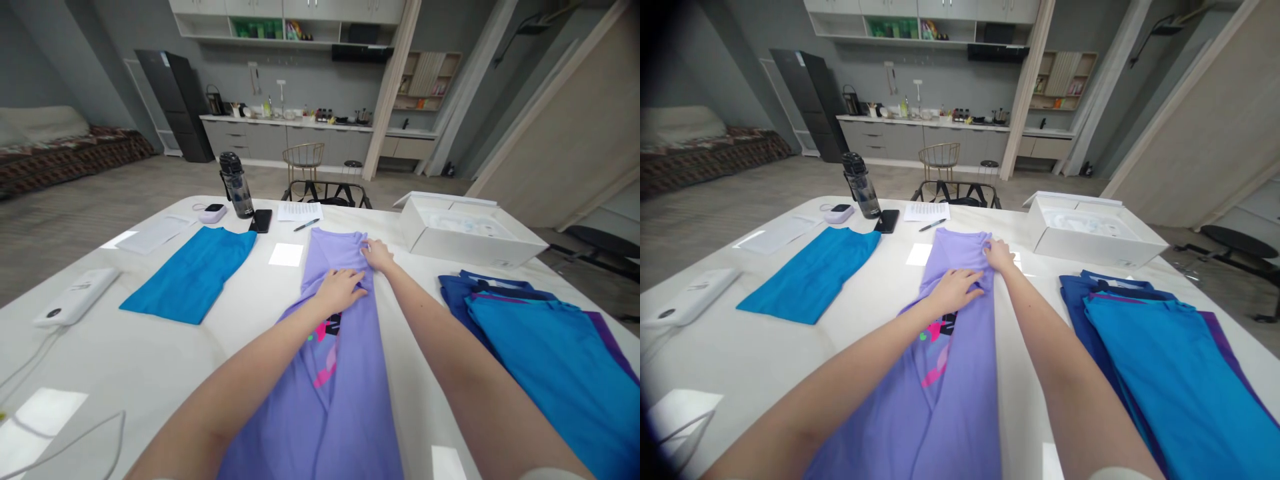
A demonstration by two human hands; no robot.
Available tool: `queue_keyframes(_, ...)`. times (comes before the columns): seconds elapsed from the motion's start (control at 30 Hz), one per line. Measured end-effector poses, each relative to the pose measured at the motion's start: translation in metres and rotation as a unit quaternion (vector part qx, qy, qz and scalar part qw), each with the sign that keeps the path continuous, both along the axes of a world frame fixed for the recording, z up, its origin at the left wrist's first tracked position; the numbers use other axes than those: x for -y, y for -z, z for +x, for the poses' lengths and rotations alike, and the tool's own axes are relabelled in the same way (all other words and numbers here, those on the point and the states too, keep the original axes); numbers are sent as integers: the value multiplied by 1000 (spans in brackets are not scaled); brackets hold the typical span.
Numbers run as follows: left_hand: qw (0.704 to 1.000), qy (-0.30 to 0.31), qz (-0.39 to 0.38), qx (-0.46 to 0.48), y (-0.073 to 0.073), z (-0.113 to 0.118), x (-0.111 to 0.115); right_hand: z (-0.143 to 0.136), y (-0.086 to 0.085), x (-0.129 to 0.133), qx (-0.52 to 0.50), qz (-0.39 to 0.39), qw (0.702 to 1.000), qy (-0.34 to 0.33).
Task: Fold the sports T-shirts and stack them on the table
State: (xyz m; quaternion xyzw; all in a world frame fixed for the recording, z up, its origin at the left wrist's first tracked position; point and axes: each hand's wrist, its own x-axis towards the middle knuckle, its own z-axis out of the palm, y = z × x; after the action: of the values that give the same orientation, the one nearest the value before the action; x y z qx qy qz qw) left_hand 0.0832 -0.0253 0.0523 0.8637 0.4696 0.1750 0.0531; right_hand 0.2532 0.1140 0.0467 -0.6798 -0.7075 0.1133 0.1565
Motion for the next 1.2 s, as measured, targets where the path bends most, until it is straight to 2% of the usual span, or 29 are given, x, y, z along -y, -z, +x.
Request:
queue_keyframes(0.1,1000,-23,4,-10,9,-17,13,-9,16,28,29,45,999,-5)
queue_keyframes(0.2,995,-96,0,-21,9,-44,28,-25,21,62,45,85,993,-73)
queue_keyframes(0.3,984,-169,-47,-34,8,-69,46,-40,21,93,53,70,986,-139)
queue_keyframes(0.37,978,-191,-68,-49,7,-80,57,-45,20,107,58,50,984,-164)
queue_keyframes(0.5,977,-197,-65,-54,8,-92,77,-48,18,127,72,28,983,-164)
queue_keyframes(0.63,976,-204,-80,-3,8,-100,100,-55,10,150,77,82,980,-165)
queue_keyframes(0.77,964,-238,-118,24,3,-113,126,-77,-4,180,80,106,969,-210)
queue_keyframes(0.87,952,-269,-148,20,-3,-122,145,-99,-12,197,101,90,959,-249)
queue_keyframes(0.97,948,-273,-163,-2,-10,-127,165,-117,-16,208,123,70,943,-301)
queue_keyframes(1.07,954,-255,-153,-31,-14,-130,188,-128,-17,217,137,65,927,-344)
queue_keyframes(1.2,963,-240,-103,-70,-11,-138,221,-135,-18,228,147,72,908,-387)
